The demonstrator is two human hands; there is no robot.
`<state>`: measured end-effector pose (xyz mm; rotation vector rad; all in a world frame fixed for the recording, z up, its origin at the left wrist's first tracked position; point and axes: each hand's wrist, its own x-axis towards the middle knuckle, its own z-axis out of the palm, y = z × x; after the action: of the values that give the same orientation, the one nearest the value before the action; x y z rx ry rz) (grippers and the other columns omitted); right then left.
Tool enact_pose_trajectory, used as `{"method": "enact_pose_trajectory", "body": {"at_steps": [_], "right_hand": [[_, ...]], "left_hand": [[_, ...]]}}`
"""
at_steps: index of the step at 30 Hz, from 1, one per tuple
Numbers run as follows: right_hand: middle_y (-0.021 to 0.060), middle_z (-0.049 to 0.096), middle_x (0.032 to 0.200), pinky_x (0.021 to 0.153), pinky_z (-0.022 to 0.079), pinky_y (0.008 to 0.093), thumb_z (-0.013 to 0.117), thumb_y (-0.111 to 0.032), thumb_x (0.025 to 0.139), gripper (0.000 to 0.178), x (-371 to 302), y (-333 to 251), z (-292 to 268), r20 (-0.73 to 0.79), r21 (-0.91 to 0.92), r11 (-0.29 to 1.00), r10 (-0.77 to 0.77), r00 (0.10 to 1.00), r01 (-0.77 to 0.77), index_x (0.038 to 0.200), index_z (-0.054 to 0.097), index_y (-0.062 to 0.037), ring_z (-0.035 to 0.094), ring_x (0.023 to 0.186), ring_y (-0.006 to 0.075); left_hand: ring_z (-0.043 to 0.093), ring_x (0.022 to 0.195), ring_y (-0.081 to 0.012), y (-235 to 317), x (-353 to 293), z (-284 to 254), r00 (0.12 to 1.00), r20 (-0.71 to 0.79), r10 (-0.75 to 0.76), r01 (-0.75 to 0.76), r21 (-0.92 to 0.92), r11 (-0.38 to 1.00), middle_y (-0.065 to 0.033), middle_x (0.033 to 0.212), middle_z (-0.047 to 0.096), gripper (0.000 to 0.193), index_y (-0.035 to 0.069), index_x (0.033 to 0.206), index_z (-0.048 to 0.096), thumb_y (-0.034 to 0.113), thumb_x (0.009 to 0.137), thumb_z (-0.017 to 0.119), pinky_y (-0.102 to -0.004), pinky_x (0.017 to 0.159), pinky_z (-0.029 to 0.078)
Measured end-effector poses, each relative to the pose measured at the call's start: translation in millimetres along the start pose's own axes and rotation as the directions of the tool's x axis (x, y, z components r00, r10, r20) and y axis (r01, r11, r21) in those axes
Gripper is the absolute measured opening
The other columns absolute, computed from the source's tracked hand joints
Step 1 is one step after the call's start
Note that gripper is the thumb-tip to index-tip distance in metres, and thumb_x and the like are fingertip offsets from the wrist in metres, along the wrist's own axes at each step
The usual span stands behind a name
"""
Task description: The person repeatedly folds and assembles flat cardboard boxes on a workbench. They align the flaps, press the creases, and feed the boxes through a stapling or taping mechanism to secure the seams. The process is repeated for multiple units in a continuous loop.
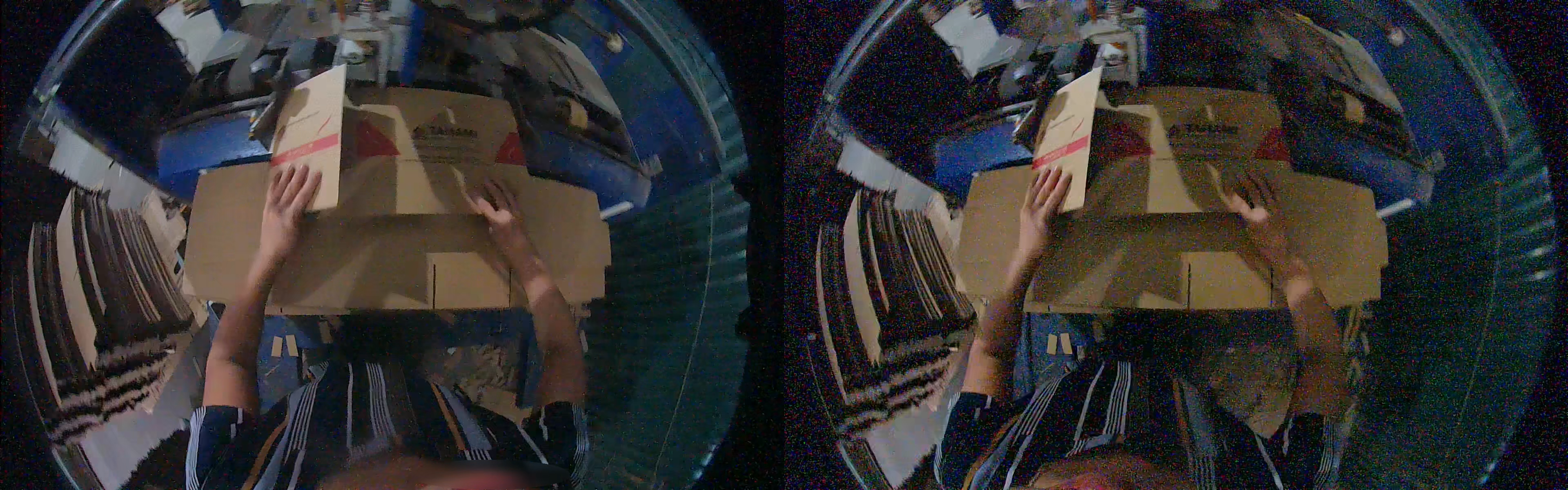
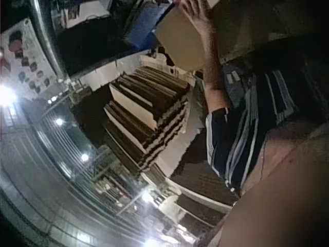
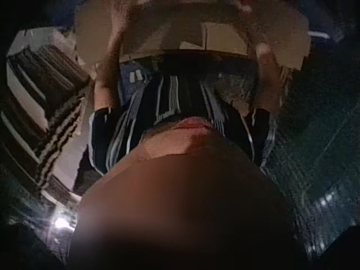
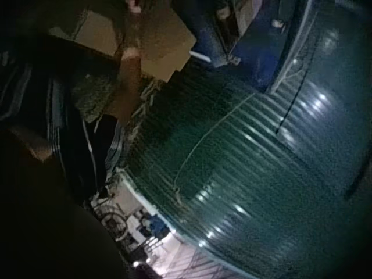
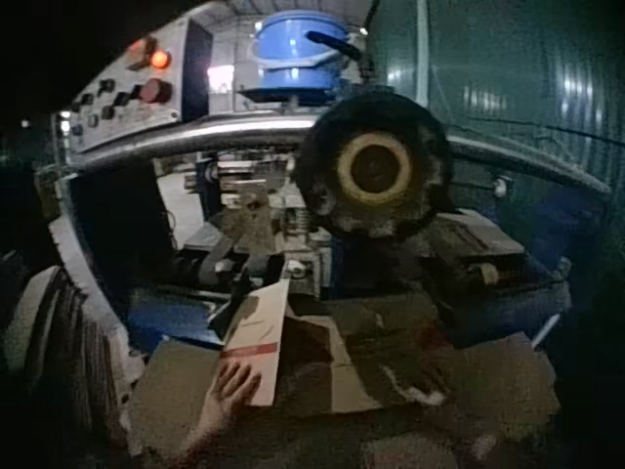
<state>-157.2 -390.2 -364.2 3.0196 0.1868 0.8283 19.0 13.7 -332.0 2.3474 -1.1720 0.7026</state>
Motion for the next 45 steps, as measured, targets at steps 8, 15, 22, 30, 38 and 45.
{"method": "enact_pose_trajectory", "body": {"at_steps": [8, 15, 22, 30, 38, 45], "right_hand": [[0.0125, 0.046, 0.133, 0.099, 0.035, 0.0534, 0.056, -0.003, 0.075, 0.061, 98.9, 73.9, 40.3, 0.170, -0.224, 0.974, -0.007, 0.986, 0.046, 0.132, 0.049, -0.0240, 0.044, 0.122, 0.0329], [0.0102, 0.048, 0.132, 0.097, 0.036, 0.0526, 0.054, -0.018, 0.084, 0.049, 109.5, 81.0, 32.6, 0.147, -0.447, 0.880, 0.249, 0.957, -0.160, 0.133, 0.048, -0.0218, 0.045, 0.123, 0.0293], [0.0129, 0.046, 0.135, 0.103, 0.033, 0.0442, 0.056, -0.032, 0.088, 0.050, -75.4, 7.0, -48.0, 0.141, -0.163, 0.779, 0.626, 0.767, -0.606, 0.131, 0.047, -0.0099, 0.043, 0.124, 0.0326], [0.0188, 0.040, 0.140, 0.105, 0.026, 0.0547, 0.060, -0.043, 0.085, 0.068, -190.4, -84.8, -87.0, 0.082, -0.208, 0.644, 0.762, 0.642, -0.737, 0.136, 0.039, -0.0038, 0.037, 0.127, 0.0428], [0.0145, 0.056, 0.117, 0.083, 0.048, 0.0445, 0.072, -0.033, 0.078, 0.065, -275.7, -82.2, -84.2, 0.405, 0.868, -0.455, 0.880, -0.247, -0.197, 0.125, 0.046, 0.0018, 0.053, 0.107, 0.0326], [0.0104, 0.058, 0.114, 0.087, 0.047, 0.0402, 0.062, -0.017, 0.086, 0.035, -221.0, -120.5, -109.5, -0.087, 0.686, 0.127, 0.992, 0.093, -0.716, 0.119, 0.056, -0.0065, 0.055, 0.104, 0.0248]], "left_hand": [[0.048, 0.118, -0.0315, -56.7, 104.3, 50.9, 0.997, -0.068, 0.027, -0.014, 0.176, 0.984, -0.0107, 0.130, 0.049, 0.050, 0.021, 0.134, 0.045, 0.011, 0.084, 0.045, -0.0443, 0.095, 0.041], [0.049, 0.119, -0.0335, -59.3, 155.1, 79.6, 0.968, 0.137, -0.213, 0.192, 0.149, 0.970, -0.0150, 0.137, 0.044, 0.052, 0.013, 0.137, 0.037, 0.015, 0.087, 0.047, -0.0476, 0.088, 0.045], [0.055, 0.107, -0.0376, -77.9, -50.7, -33.2, 0.666, 0.105, -0.738, 0.706, 0.228, 0.670, -0.0195, 0.122, 0.056, 0.044, 0.006, 0.120, 0.055, 0.035, 0.086, 0.058, -0.0451, 0.089, 0.046], [0.062, 0.090, -0.0352, -124.1, -201.9, -103.9, 0.665, 0.170, -0.727, 0.641, 0.369, 0.673, -0.0199, 0.096, 0.063, 0.051, 0.000, 0.092, 0.066, 0.047, 0.075, 0.069, -0.0441, 0.074, 0.049], [0.061, 0.086, -0.0383, -108.9, -185.9, -132.8, 0.570, 0.226, -0.790, 0.734, 0.291, 0.613, -0.0216, 0.091, 0.062, 0.062, -0.004, 0.094, 0.061, 0.051, 0.067, 0.074, -0.0461, 0.072, 0.048], [0.056, 0.102, -0.0369, -55.4, -149.1, -188.6, 0.808, 0.196, -0.556, 0.563, 0.024, 0.826, -0.0190, 0.114, 0.058, 0.073, 0.002, 0.127, 0.048, 0.036, 0.068, 0.076, -0.0455, 0.082, 0.046]]}}
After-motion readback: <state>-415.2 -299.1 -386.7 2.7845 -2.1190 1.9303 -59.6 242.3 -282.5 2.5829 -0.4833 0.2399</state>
